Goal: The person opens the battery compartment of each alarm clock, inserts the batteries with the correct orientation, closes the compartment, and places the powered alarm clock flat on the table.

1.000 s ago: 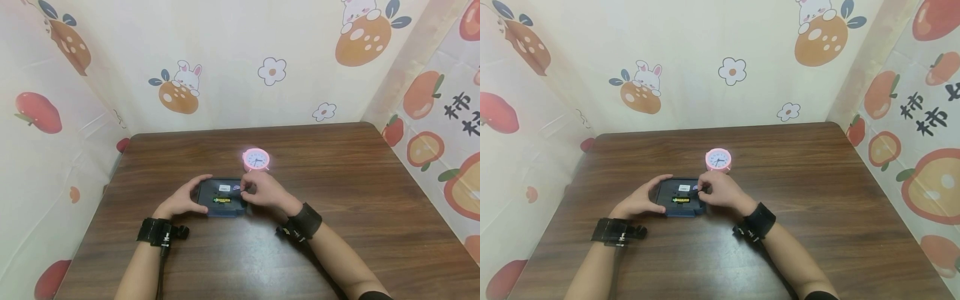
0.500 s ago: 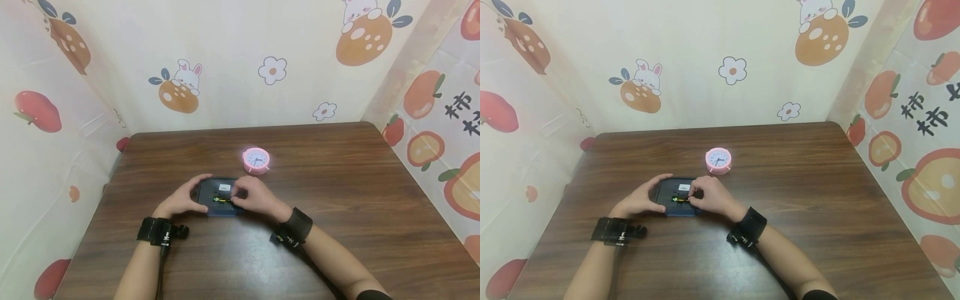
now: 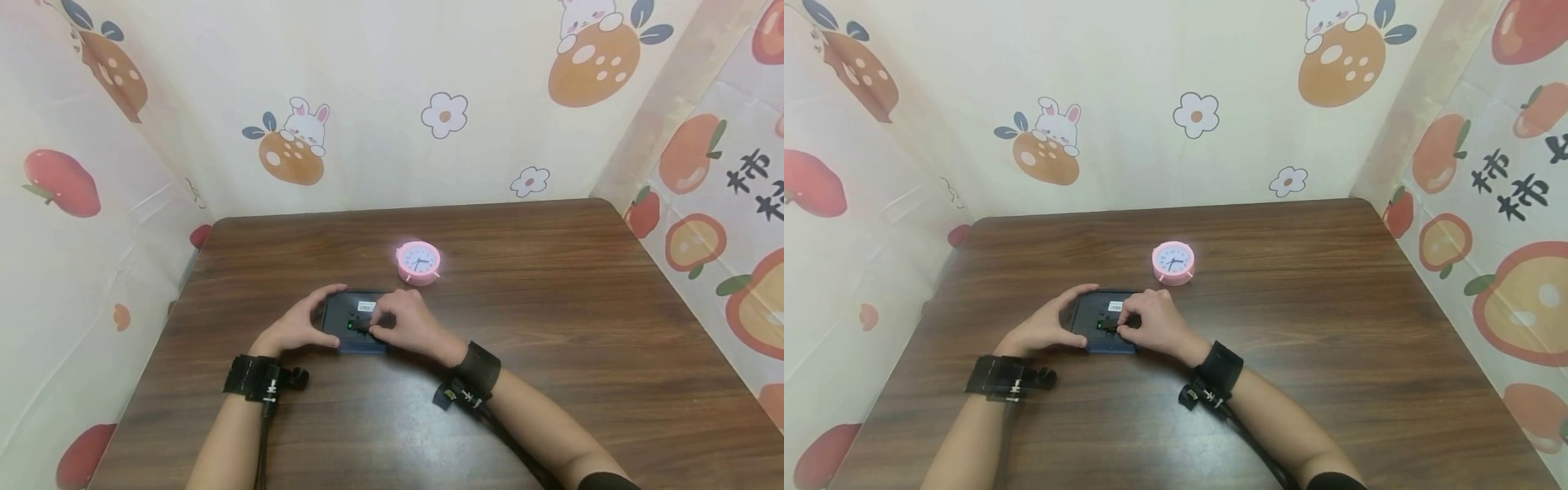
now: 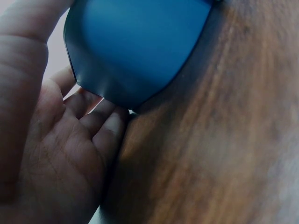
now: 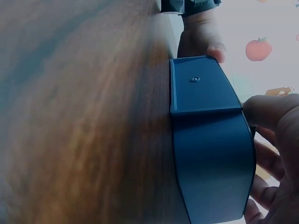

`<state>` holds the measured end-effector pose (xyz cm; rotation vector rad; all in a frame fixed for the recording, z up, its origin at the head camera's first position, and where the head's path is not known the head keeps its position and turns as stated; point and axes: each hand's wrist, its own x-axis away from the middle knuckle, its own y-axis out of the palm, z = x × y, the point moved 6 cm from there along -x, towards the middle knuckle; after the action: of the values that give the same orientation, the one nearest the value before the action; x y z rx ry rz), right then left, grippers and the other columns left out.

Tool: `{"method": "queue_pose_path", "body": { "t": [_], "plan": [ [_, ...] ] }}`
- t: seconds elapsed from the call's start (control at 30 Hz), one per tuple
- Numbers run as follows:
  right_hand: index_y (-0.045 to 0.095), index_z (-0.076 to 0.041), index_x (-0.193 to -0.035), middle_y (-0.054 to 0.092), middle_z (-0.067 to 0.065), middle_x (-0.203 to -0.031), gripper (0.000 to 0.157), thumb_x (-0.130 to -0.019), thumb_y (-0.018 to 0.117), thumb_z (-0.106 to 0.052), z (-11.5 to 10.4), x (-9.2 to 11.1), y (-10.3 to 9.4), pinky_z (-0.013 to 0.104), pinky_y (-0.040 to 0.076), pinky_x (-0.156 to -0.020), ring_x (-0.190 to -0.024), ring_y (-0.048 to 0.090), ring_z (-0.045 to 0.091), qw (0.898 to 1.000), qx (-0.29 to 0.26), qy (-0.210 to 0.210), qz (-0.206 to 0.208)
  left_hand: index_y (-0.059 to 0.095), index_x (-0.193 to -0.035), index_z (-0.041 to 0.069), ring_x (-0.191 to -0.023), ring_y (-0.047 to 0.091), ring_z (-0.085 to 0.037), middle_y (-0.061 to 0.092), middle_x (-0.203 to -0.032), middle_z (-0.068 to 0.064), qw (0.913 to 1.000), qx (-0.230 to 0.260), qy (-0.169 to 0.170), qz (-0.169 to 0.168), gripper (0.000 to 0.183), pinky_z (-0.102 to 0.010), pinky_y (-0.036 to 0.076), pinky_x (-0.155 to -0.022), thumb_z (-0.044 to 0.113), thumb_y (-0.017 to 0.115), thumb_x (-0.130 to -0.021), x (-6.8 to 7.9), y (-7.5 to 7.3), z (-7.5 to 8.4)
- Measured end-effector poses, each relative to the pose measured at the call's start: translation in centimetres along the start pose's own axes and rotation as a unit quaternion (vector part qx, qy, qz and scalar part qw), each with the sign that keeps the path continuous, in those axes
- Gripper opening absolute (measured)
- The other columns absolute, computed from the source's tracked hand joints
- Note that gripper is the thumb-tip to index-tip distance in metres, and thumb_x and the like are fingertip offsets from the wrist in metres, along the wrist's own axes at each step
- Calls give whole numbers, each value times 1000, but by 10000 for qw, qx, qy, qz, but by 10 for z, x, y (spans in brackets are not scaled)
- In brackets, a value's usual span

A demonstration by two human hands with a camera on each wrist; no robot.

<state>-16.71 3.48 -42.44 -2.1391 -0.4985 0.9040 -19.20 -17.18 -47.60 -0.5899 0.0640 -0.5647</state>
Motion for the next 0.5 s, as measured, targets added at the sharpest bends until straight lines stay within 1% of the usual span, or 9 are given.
{"method": "queue_pose_path", "body": {
  "t": [0.13,0.3,0.4,0.5],
  "plan": [
    [69,-23,-81,67,-12,-81,10,-77,78,-24,1,0,3,24,44,-73,-78,57,4,9996,84,203,-153,32,-146,41,-132,38,-30,38,-148,6,10000,-28,-86,19,94,-64,29,-106,43,85,-68,1,1,-3],
    [68,-19,-87,68,-9,-88,13,-78,77,-21,1,1,6,26,48,-80,-85,59,6,9981,-185,449,-365,33,-146,40,-130,39,-28,40,-146,8,9999,28,-96,50,95,-63,30,-106,43,86,-68,1,2,-4],
    [67,-17,-85,66,-6,-86,13,-78,77,-18,0,2,6,24,50,-78,-83,59,7,9970,-405,522,-404,33,-146,40,-131,39,-28,41,-145,8,9999,53,-72,51,94,-62,29,-107,42,86,-68,0,1,-3],
    [66,-15,-83,64,-5,-85,12,-78,77,-15,-2,2,5,21,50,-74,-80,58,7,9968,-518,477,-388,33,-146,40,-132,38,-28,41,-145,8,9999,59,-71,47,94,-62,29,-108,41,86,-68,0,0,-3]
  ]
}}
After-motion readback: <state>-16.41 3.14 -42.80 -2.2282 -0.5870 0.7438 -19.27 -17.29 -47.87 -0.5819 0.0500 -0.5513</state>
